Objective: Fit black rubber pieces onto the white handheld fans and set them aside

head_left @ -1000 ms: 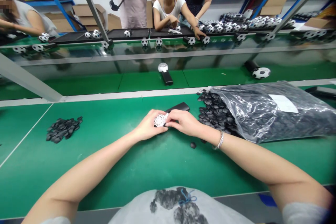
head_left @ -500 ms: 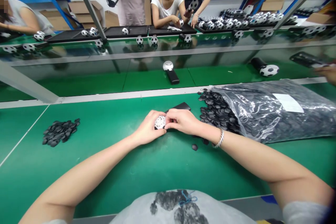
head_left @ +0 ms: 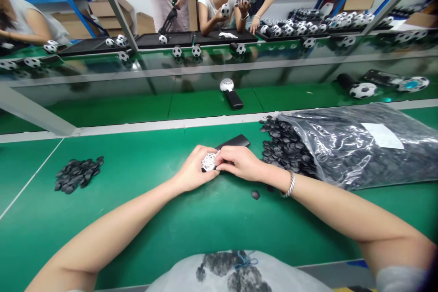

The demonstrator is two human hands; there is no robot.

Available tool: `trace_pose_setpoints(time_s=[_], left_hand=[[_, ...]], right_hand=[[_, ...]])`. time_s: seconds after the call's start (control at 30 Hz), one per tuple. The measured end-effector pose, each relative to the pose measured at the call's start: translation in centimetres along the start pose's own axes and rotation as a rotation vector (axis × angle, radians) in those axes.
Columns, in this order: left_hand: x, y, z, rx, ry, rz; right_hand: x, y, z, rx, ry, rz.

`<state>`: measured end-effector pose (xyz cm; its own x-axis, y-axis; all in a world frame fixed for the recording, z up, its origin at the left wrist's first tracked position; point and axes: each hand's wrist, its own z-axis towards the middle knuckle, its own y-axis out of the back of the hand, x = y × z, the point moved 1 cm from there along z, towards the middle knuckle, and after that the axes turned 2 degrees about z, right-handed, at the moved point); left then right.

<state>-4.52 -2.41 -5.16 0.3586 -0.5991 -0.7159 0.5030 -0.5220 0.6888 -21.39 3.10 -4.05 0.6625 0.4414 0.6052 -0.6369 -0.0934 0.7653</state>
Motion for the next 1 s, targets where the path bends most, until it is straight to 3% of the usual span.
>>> trace_pose_setpoints(time_s=[0.23, 0.4, 0.63, 0.8, 1.0], left_hand=[[0.3, 0.2, 0.0, 0.016, 0.013, -0.023], [0.3, 0.2, 0.1, 0.024, 0.022, -0.032], [0.8, 0.6, 0.4, 0.052, 0.0, -0.025], [1.9, 1.7, 1.9, 0.003, 0.037, 0.027], [2.2, 2.3, 2.5, 0.041, 0.017, 0.036]], right_hand=[[0.6, -0.1, -0.6, 0.021, 0.089, -0.024], [1.1, 0.5, -0.7, 0.025, -0.003, 0.039], [0.4, 1.3, -1.5, -0.01, -0.032, -0.049], [1.0, -0.5, -1.9, 0.095, -0.072, -0.14], [1.4, -2.9, -0.5, 0.18, -0.094, -0.218]])
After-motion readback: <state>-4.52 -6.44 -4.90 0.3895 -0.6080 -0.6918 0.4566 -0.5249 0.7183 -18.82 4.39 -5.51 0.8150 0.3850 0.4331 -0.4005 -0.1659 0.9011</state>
